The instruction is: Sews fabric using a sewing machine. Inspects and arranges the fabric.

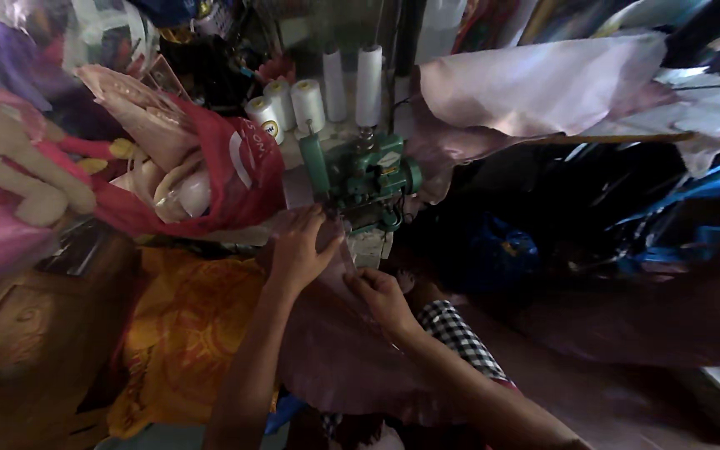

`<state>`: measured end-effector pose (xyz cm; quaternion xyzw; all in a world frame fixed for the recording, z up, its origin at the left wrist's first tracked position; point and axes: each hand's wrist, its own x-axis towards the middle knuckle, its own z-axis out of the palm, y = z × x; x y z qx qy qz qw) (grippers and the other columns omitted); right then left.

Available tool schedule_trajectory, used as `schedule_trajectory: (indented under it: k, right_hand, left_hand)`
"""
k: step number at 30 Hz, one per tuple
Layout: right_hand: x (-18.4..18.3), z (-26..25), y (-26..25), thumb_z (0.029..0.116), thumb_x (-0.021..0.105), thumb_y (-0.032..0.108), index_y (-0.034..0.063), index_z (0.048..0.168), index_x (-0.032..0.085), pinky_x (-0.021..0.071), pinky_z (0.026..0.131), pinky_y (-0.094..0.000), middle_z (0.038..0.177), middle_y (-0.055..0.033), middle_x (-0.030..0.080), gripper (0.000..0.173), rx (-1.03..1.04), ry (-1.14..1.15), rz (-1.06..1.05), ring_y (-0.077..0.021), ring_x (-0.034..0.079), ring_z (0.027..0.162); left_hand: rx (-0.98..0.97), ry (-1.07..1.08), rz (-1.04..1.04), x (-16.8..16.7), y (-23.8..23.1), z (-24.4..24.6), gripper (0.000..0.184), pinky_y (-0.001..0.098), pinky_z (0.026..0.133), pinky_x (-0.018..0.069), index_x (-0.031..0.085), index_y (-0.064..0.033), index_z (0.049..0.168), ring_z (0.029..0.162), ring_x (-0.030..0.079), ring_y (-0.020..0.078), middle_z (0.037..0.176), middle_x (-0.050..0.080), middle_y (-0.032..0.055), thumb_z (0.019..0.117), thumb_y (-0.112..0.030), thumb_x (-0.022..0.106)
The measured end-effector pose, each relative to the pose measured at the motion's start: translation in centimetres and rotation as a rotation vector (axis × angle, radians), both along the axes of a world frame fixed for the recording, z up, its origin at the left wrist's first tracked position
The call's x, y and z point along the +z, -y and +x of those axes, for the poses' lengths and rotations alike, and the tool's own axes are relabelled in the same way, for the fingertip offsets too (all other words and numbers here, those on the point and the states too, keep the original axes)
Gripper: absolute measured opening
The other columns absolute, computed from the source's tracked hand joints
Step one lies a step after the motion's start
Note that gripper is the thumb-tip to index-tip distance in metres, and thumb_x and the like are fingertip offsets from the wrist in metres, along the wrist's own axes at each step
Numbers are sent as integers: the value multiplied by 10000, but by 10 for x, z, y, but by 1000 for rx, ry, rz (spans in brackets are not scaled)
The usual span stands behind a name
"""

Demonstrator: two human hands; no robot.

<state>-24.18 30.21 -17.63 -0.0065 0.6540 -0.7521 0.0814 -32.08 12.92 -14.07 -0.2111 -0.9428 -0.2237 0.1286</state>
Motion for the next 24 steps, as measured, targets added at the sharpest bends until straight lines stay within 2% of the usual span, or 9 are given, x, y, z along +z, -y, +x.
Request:
schedule_trajectory:
  k: [7, 11, 15, 20, 24]
  right_hand:
    - [3, -9, 2, 1028, 602, 150, 25, 990, 690, 527, 610, -192, 737, 24, 659, 157, -27, -9, 5, -15, 614, 641]
    - [5, -13, 3, 1036, 591, 159, 17, 1010, 692, 529, 623, -186, 764, 17, 670, 176, -33, -36, 39, -9, 619, 660]
    - [8, -20, 4, 1035, 590, 155, 13, 1005, 688, 521, 629, -180, 753, 19, 661, 175, -46, -40, 64, 0, 611, 658]
    - [10, -27, 7, 1034, 590, 136, 5, 1001, 690, 516, 618, -181, 738, 12, 662, 168, -55, -22, 50, -8, 609, 643]
    - [13, -22, -2, 1044, 590, 223, 16, 1104, 659, 510, 638, -195, 806, 12, 641, 226, 71, 1, 83, -14, 589, 677]
  left_hand:
    - [35, 40, -9, 3, -1, -5, 594, 520, 1208, 327, 610, 17, 1347, 1440, 463, 326, 1503, 537, 169, 996, -461, 624]
    - [20, 33, -27, 4, 1, -9, 639, 526, 1187, 353, 588, 0, 1377, 1427, 475, 316, 1514, 528, 148, 986, -504, 617]
    - [33, 82, -49, 6, 2, -13, 711, 528, 1223, 289, 526, -15, 1449, 1479, 401, 332, 1548, 490, 150, 983, -548, 596]
    - [45, 76, -23, 5, 6, -20, 698, 541, 1197, 333, 545, -19, 1423, 1474, 402, 345, 1527, 507, 160, 980, -556, 597]
    - [31, 36, 1, 4, 7, -24, 663, 549, 1160, 383, 576, -13, 1377, 1414, 475, 349, 1472, 549, 174, 976, -539, 617]
